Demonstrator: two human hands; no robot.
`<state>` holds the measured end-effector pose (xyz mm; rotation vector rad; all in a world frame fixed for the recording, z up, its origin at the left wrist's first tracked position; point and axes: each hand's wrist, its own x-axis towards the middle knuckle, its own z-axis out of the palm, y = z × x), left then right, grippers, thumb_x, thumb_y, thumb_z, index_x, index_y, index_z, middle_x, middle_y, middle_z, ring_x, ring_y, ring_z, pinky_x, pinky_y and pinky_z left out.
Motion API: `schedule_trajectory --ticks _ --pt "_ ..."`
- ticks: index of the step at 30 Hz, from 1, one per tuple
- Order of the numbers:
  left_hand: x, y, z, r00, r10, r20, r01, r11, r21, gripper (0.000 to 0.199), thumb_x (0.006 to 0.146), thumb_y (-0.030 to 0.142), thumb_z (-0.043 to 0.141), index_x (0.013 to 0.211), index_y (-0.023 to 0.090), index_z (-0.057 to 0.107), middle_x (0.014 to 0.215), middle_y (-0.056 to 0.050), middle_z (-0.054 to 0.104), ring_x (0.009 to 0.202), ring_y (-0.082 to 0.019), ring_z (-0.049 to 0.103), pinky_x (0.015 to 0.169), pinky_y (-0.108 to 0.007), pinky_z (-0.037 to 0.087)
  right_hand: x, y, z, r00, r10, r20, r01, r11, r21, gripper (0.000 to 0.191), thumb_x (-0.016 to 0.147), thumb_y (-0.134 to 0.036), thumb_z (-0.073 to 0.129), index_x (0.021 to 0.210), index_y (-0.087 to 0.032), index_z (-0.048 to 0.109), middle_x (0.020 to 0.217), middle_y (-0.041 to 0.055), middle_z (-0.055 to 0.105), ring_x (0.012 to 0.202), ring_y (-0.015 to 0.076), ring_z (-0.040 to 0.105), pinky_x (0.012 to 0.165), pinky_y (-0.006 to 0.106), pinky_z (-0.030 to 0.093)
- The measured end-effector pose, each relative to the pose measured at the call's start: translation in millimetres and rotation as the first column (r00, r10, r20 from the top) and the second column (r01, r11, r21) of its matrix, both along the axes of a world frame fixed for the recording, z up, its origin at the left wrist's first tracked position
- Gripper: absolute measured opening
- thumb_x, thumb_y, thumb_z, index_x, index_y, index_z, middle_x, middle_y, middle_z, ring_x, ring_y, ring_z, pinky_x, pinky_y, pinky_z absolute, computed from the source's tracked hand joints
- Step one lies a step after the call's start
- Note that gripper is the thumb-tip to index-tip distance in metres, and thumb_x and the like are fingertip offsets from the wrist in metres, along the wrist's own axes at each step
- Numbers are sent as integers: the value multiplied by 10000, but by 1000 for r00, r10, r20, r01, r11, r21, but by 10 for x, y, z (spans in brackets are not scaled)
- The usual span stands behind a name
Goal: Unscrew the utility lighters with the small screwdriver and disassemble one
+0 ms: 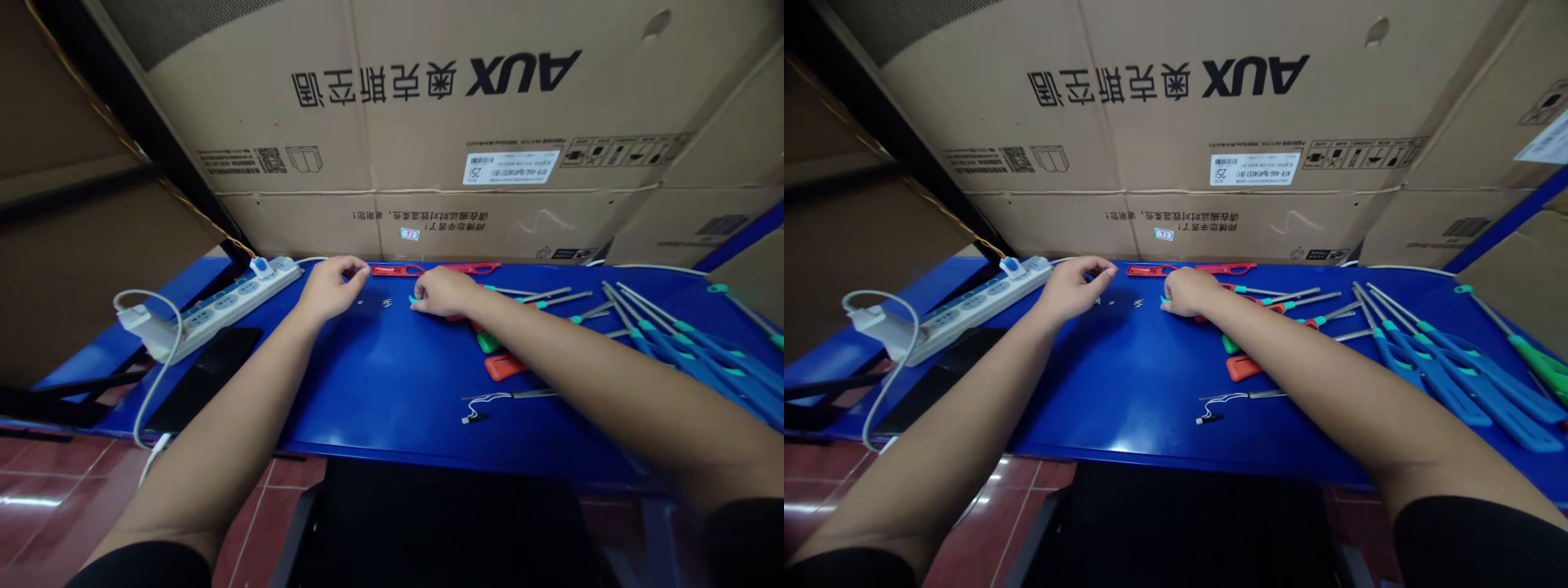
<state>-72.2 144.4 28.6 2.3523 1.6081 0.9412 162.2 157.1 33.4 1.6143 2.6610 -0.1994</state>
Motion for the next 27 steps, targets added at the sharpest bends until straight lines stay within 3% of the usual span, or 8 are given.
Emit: schedule_trajectory --ticks 5,8,10,14,21,25,27 --pt "71 -46 17 999 -33 11 33 999 -7 361 910 471 526 802 175 702 807 -42 712 700 -162 598 696 -290 436 276 175 152 1000 -11 -10 12 998 54 365 905 -451 552 1154 -243 719 1151 80 734 987 229 661 785 311 468" --pt "110 -81 29 1000 -6 5 6 1000 -24 501 917 522 494 562 176 565 606 -18 585 584 -140 502 602 -293 363 576 313 203 998 -37 45 37 999 3 384 818 -429 671 1118 -196 733 1136 101 736 990 254 662 791 329 481" --pt "127 -92 25 1000 -2 9 3 999 -47 536 918 534 488 515 180 501 541 -2 514 543 -129 453 571 -294 327 749 362 190 997 -35 67 40 997 -62 395 777 -428 716 1086 -184 741 1094 90 749 927 232 678 767 313 491" --pt "143 -83 -12 997 -78 8 78 996 -50 436 908 510 517 660 175 643 689 -17 647 657 -148 561 634 -284 377 977 386 119 998 -11 60 19 990 -136 409 776 -462 700 1083 -195 742 1076 64 754 886 201 687 764 291 499" --pt "149 -58 -65 988 -152 29 153 987 -44 378 898 488 543 771 172 709 810 -43 717 719 -167 626 688 -283 430 1445 477 146 999 -12 41 17 990 -139 441 812 -459 610 1180 -241 717 1241 61 709 1047 247 670 895 335 502" --pt "223 -71 -81 978 -204 33 205 979 -24 358 900 465 556 771 170 714 809 -48 721 724 -171 632 698 -286 443 1730 499 114 996 -41 73 53 985 -165 366 692 -392 699 1018 -234 753 1074 57 755 900 241 695 778 325 524" --pt "290 -90 -86 974 -227 29 227 974 -16 351 904 452 556 766 169 711 796 -51 718 727 -173 631 705 -289 450 1791 507 55 996 -54 76 66 985 -157 301 707 -408 680 939 -229 747 964 50 761 829 226 690 724 316 516"
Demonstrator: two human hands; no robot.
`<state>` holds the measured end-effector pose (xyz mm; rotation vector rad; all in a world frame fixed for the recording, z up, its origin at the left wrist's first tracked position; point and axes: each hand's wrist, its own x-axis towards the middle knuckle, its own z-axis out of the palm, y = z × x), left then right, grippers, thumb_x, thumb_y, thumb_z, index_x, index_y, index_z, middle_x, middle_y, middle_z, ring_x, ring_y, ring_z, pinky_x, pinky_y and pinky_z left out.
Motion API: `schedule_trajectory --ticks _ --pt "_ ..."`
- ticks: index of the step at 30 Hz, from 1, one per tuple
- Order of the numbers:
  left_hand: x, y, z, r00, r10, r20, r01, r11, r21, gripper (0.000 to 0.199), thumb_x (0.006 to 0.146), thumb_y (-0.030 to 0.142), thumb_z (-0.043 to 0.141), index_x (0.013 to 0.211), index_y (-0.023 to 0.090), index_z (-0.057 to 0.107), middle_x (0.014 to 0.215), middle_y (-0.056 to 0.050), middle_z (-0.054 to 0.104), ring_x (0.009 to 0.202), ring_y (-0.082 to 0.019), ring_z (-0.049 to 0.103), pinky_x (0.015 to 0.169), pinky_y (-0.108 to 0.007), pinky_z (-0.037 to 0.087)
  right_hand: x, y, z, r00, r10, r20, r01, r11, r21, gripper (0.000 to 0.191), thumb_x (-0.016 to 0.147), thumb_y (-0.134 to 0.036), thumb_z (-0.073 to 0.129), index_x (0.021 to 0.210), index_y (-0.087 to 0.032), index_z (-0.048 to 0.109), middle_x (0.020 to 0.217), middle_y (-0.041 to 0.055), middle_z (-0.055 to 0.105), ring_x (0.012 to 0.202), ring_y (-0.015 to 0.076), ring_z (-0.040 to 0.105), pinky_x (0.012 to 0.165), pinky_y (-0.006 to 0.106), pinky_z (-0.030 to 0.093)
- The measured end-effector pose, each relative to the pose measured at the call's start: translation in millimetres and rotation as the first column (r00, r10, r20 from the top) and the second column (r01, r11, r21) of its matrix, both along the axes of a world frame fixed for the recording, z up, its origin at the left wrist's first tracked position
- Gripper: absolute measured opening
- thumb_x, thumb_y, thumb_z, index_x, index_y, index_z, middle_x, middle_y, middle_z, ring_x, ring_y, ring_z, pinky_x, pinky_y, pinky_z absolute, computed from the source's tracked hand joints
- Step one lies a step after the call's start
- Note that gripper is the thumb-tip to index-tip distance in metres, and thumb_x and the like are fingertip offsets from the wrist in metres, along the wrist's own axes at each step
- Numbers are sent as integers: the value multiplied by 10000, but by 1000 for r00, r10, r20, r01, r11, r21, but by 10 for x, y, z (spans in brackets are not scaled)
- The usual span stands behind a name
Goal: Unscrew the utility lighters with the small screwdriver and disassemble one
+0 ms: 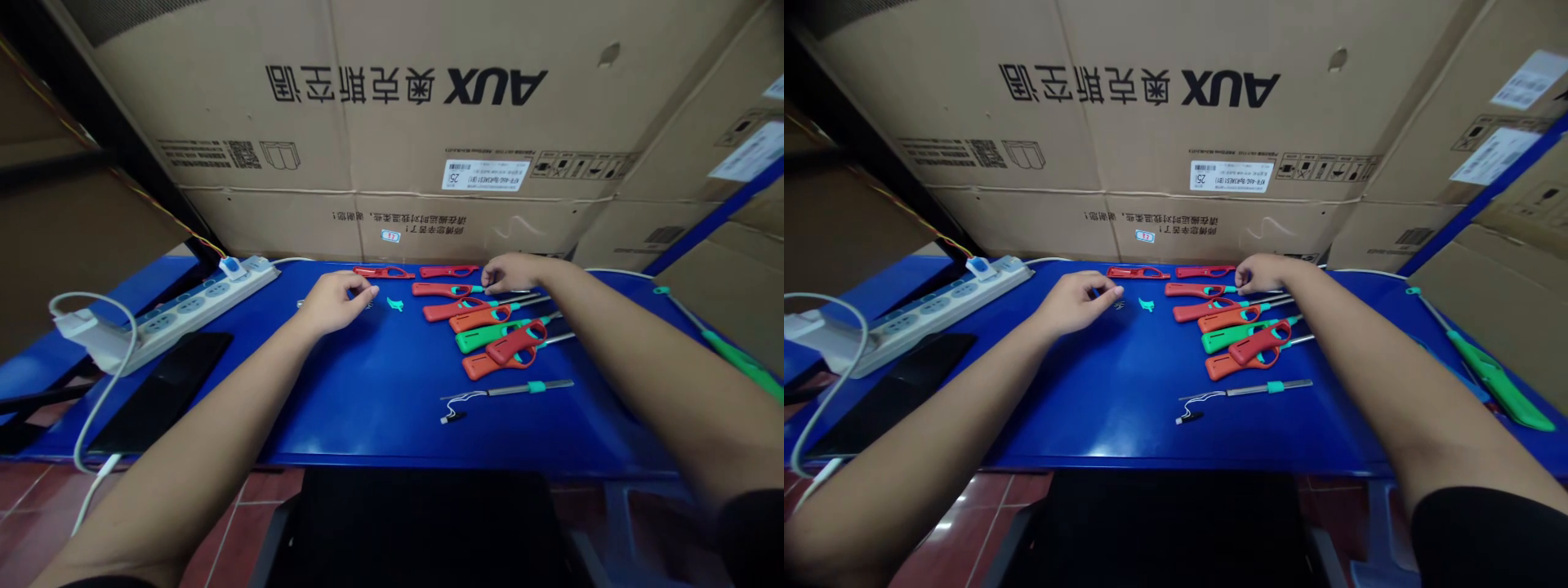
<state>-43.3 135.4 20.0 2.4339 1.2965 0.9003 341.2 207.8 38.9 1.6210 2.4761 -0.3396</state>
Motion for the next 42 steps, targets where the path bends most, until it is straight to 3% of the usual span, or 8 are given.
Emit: schedule_trajectory --ticks 4,8,12,15,19,22,28,42 --pt "104 -44 -13 995 -93 -21 94 995 16 312 902 431 570 804 171 711 821 -48 729 765 -173 641 758 -298 467 -14 1 -84 1000 -7 -13 7 998 67 239 757 -409 622 869 -226 728 881 46 749 769 203 665 697 308 490" --pt "97 -52 -54 982 -188 -36 189 982 27 271 909 403 577 847 176 712 839 -46 726 780 -168 639 760 -297 466 -51 -190 38 999 29 -44 -21 983 182 237 752 -370 634 892 -200 721 967 89 727 845 231 651 751 331 479" --pt "122 -90 -71 967 -241 -80 242 970 10 455 930 417 555 548 171 542 587 1 539 568 -115 496 599 -261 391 -14 -789 230 989 88 -116 -51 956 288 295 893 -419 504 909 -197 698 946 87 700 858 216 637 793 336 472" --pt "247 -219 -24 909 -391 -148 392 920 -18 543 961 417 515 484 174 422 518 24 406 508 -101 409 566 -261 360 61 -1442 190 943 215 -253 -120 931 346 304 940 -417 494 808 -209 672 817 57 674 768 190 626 737 326 480" --pt "522 -497 9 832 -538 -134 530 843 -94 262 959 409 546 966 179 674 857 -37 680 790 -155 623 763 -287 470 167 -2198 -148 937 216 -274 -104 923 371 238 942 -347 551 1091 -230 695 1064 90 687 999 224 637 884 382 502" --pt "721 -686 -43 790 -602 -117 577 794 -191 397 949 466 558 1233 194 612 996 -60 705 906 -185 654 824 -312 497 183 -2485 -402 949 134 -285 3 901 434 263 943 -333 557 1148 -240 695 1058 97 684 964 235 638 851 407 518" --pt "824 -790 -85 748 -621 -236 569 782 -255 577 773 609 718 1161 187 655 1001 -74 676 892 -217 640 788 -324 505 38 -2524 -516 948 135 -287 2 902 433 267 973 -295 516 1151 -222 702 1029 95 672 956 225 611 871 403 504" --pt "860 -872 -92 755 -574 -316 544 818 -187 336 892 469 629 1073 201 722 971 -74 701 914 -224 650 838 -346 505 -430 -2432 -327 960 245 -136 -151 862 484 313 970 -345 495 1144 -209 716 1028 111 701 959 264 632 850 447 507"
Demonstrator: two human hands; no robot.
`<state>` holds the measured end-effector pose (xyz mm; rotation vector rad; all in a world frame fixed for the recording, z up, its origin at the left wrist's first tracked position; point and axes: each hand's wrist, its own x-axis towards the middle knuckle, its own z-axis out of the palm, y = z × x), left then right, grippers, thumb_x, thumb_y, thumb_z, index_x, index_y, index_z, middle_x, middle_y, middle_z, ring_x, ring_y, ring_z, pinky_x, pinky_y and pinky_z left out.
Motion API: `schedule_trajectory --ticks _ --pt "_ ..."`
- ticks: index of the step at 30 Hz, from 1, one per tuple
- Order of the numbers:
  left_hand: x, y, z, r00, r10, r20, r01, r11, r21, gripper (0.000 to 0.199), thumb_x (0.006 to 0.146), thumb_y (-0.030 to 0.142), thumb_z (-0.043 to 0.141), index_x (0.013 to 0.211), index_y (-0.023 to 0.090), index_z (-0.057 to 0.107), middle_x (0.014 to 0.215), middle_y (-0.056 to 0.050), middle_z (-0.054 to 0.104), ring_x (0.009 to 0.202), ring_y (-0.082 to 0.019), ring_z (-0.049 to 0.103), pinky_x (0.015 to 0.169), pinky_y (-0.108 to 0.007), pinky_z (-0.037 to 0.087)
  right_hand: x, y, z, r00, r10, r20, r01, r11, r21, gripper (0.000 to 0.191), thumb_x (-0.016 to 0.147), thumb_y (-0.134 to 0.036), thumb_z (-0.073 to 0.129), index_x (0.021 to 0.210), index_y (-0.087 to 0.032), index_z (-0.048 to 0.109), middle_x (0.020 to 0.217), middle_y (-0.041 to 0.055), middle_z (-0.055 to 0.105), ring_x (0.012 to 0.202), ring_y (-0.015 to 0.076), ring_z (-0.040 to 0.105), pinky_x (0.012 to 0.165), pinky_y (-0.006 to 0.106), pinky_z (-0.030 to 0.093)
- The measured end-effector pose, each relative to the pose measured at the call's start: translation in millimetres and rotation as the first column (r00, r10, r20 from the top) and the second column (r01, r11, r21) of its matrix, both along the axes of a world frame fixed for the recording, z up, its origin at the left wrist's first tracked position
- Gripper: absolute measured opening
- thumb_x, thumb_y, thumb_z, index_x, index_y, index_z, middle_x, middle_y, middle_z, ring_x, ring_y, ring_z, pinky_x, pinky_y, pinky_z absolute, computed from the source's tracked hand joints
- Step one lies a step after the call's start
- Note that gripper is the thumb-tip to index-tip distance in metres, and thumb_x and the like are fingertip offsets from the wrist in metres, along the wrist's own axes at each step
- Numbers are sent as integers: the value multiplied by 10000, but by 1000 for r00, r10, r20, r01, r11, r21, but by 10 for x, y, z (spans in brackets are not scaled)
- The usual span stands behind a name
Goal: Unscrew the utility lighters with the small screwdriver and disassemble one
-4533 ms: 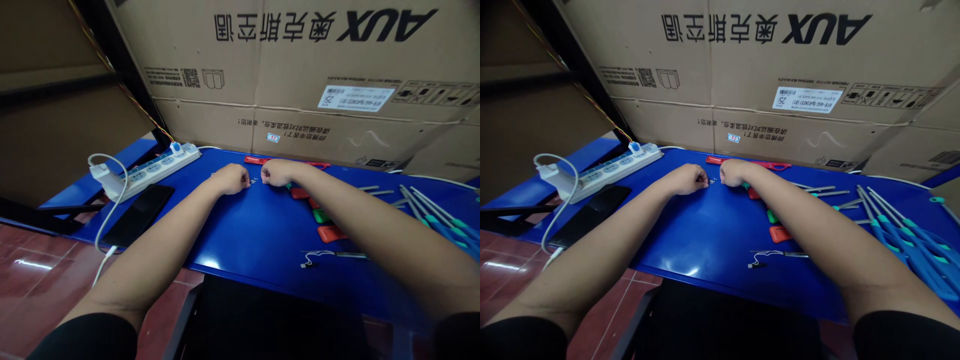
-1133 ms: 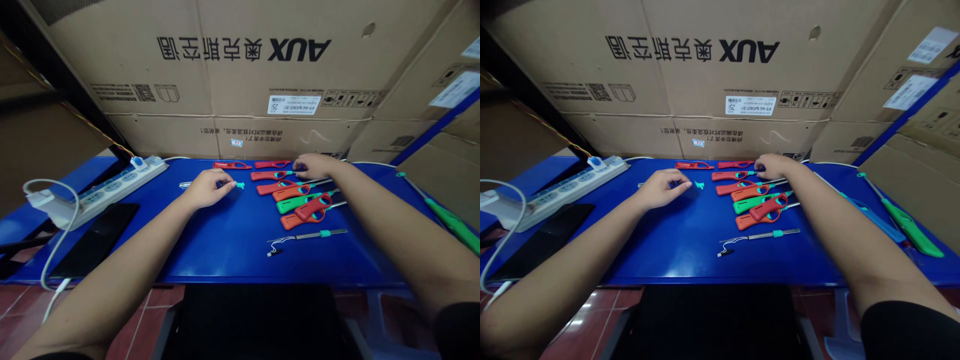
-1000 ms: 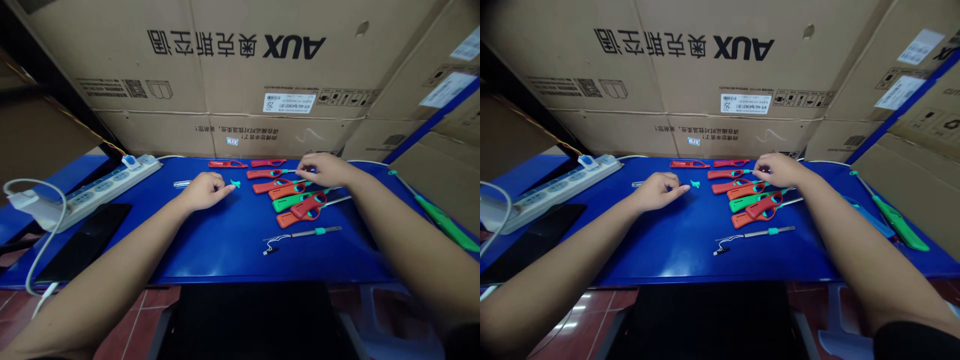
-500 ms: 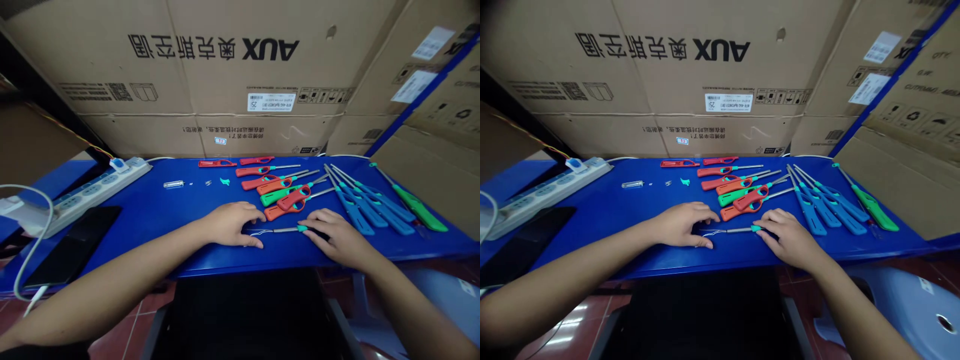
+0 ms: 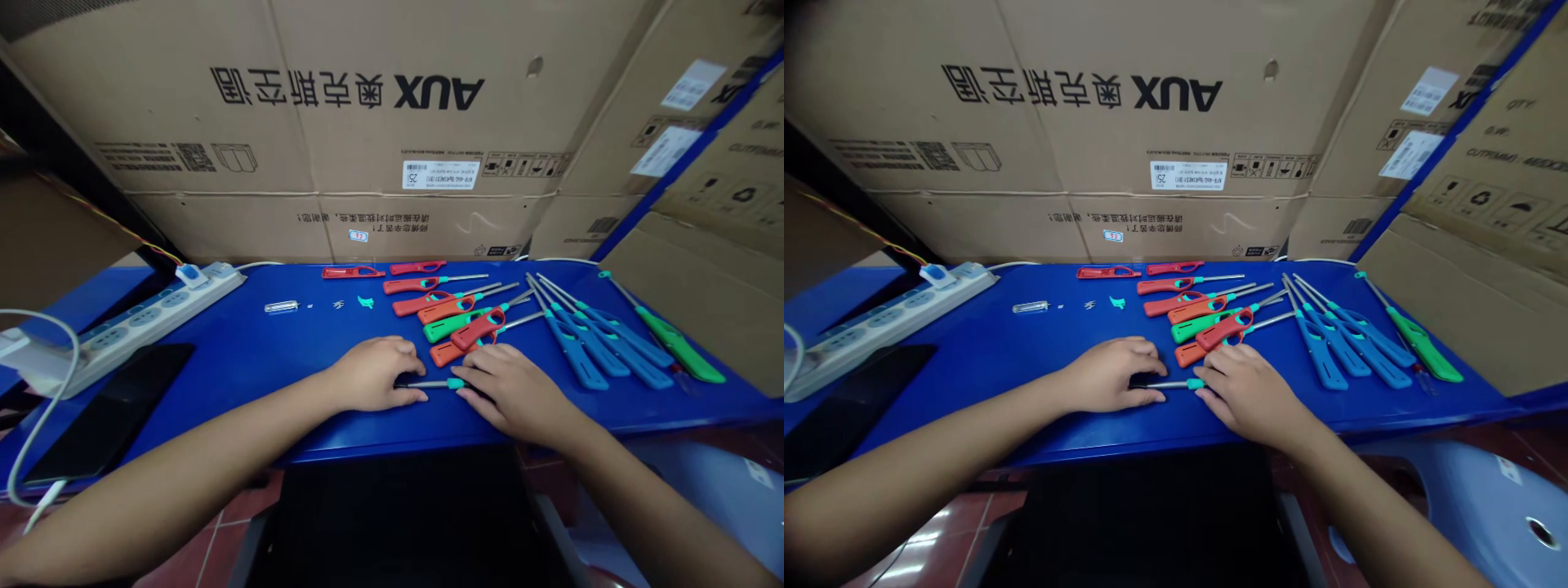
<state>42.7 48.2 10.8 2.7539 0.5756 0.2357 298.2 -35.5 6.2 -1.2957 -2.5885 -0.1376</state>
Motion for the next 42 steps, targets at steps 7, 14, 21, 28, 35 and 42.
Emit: schedule_trajectory --ticks 7,14,21,28,35,42 --pt "-69 46 39 997 -66 31 66 998 -19 142 869 260 629 899 192 751 814 -42 700 758 -168 645 717 -279 491 359 848 180 968 -175 -180 154 980 -127 501 989 -478 414 1408 -239 551 1459 126 520 1343 295 479 1131 525 368" --pt "-320 248 204 977 -42 208 64 993 -98 117 860 240 649 883 175 743 793 -24 690 708 -115 631 693 -230 492 217 1633 37 969 -244 -33 219 916 -336 682 966 -667 281 1534 -306 388 1618 64 328 1502 306 257 1213 529 235" --pt "-518 376 309 929 159 335 -162 987 -20 123 837 276 677 835 168 736 737 -15 659 658 -113 606 626 -233 480 37 1556 -105 959 -280 41 272 872 -406 797 902 -780 262 1554 -330 344 1650 64 240 1522 348 158 1211 576 188" --pt "-533 356 322 912 167 376 -200 979 50 142 853 287 654 851 171 737 756 -23 674 674 -120 611 648 -246 485 -220 1169 -124 956 -292 25 278 880 -385 784 909 -762 302 1559 -324 333 1662 77 198 1527 355 137 1199 591 183" --pt "-560 394 316 912 184 366 -226 971 77 142 849 277 654 853 164 739 739 -23 672 654 -120 610 635 -244 478 -197 1023 -93 952 -289 -97 246 917 -312 825 879 -742 436 1516 -218 425 1592 153 359 1473 351 313 1169 563 282" --pt "-551 415 284 920 213 328 -267 955 130 153 861 275 638 828 162 736 748 -30 678 672 -129 615 646 -247 475 -84 939 117 949 -137 -283 154 987 40 596 841 -578 651 1355 -283 594 1462 84 517 1375 283 425 1171 516 275"
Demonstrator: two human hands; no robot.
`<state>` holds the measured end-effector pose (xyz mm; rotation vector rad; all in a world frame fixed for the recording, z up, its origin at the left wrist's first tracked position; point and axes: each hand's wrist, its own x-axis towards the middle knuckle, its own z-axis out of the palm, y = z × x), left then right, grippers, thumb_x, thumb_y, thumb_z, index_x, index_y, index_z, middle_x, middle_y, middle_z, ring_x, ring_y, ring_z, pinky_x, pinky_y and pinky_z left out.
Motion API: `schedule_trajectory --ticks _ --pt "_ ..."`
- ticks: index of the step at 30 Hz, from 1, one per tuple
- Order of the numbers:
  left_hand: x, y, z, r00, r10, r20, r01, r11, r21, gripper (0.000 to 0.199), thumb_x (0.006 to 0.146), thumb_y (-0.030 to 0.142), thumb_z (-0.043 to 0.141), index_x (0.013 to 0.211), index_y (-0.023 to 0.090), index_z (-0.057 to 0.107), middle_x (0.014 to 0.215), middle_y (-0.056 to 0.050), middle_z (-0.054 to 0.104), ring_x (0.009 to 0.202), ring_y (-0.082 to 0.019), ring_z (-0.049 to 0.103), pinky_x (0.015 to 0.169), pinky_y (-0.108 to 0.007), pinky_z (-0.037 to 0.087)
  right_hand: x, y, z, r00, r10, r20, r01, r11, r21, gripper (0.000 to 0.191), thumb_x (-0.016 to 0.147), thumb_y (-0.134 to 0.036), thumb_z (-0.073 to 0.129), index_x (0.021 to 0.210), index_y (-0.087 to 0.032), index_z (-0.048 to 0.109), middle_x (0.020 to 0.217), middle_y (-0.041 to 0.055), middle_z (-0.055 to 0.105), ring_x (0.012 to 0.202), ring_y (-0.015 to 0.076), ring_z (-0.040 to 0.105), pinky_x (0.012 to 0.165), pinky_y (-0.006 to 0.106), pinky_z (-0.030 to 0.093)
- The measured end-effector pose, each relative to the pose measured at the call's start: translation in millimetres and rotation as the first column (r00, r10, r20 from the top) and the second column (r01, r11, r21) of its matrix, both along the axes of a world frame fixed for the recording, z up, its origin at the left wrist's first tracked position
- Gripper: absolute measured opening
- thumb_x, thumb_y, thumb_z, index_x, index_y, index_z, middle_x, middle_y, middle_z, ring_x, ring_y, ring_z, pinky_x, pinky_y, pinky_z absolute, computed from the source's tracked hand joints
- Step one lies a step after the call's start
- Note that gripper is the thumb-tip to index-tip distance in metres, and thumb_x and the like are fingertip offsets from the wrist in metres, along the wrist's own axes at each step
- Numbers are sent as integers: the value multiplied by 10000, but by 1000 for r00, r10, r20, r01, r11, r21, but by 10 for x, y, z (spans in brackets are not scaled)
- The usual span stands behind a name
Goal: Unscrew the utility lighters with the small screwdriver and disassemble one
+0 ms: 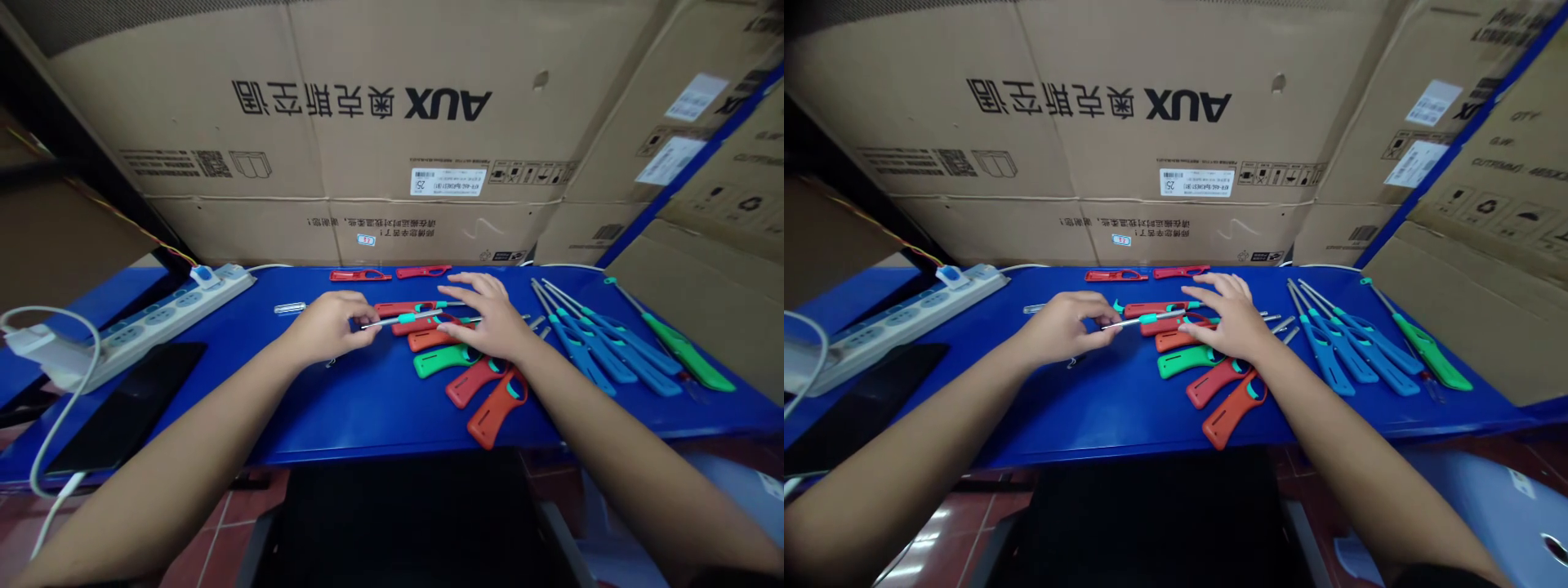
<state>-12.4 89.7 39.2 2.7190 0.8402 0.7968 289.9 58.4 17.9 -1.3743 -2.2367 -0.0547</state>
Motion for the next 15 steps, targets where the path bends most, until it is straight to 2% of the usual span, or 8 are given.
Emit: schedule_trajectory --ticks 3,5,6,8,10,12,13,15 --pt "30 -30 -10 1000 -13 -10 14 1000 23 164 875 291 630 867 168 739 757 -33 678 691 -138 614 658 -255 479 -35 -17 96 990 107 90 -122 975 186 258 910 -482 612 1082 -337 738 1313 26 632 1312 266 488 1181 543 222" --pt "64 -47 28 1000 -21 -16 22 998 55 174 884 299 622 882 169 738 773 -41 682 709 -148 617 675 -265 483 -35 -35 180 985 109 136 -138 965 224 208 943 -431 573 1026 -345 744 1278 8 657 1294 260 507 1184 554 203" --pt "88 -44 69 999 -26 -23 27 997 74 181 889 301 615 883 168 738 782 -44 686 715 -152 620 682 -270 483 -19 -55 235 984 105 146 -136 964 227 237 941 -432 573 1101 -337 721 1324 21 634 1307 270 498 1184 561 202" --pt "164 7 198 998 -29 -48 34 993 114 202 901 307 597 884 166 740 807 -52 697 725 -157 628 692 -279 481 49 -131 368 989 85 121 -113 963 244 446 918 -465 590 1328 -290 594 1459 81 528 1357 304 454 1176 574 224" --pt "290 130 365 996 -21 -81 33 987 156 229 907 322 585 895 161 747 835 -61 708 732 -164 634 699 -288 478 152 -264 501 999 23 22 -29 951 307 569 906 -486 582 1415 -246 497 1501 127 468 1371 331 439 1145 566 299" --pt "476 318 521 990 -19 -137 47 978 204 233 892 319 590 911 158 758 844 -66 717 758 -180 641 724 -305 477 264 -446 581 988 -79 -133 126 911 394 392 927 -448 538 1270 -266 592 1357 119 585 1275 323 529 1073 534 399" --pt "590 426 576 985 -23 -172 58 977 204 225 873 318 609 913 161 766 842 -65 723 775 -189 646 730 -309 474 314 -548 587 974 -111 -199 187 889 418 271 934 -412 528 1141 -278 640 1218 109 655 1184 311 587 1029 519 438" --pt "849 641 613 975 27 -220 9 987 162 191 837 281 635 899 171 779 846 -61 733 773 -188 651 712 -299 468 386 -757 519 965 -92 -245 192 885 423 100 919 -327 559 946 -290 648 953 78 704 984 280 653 922 487 498"
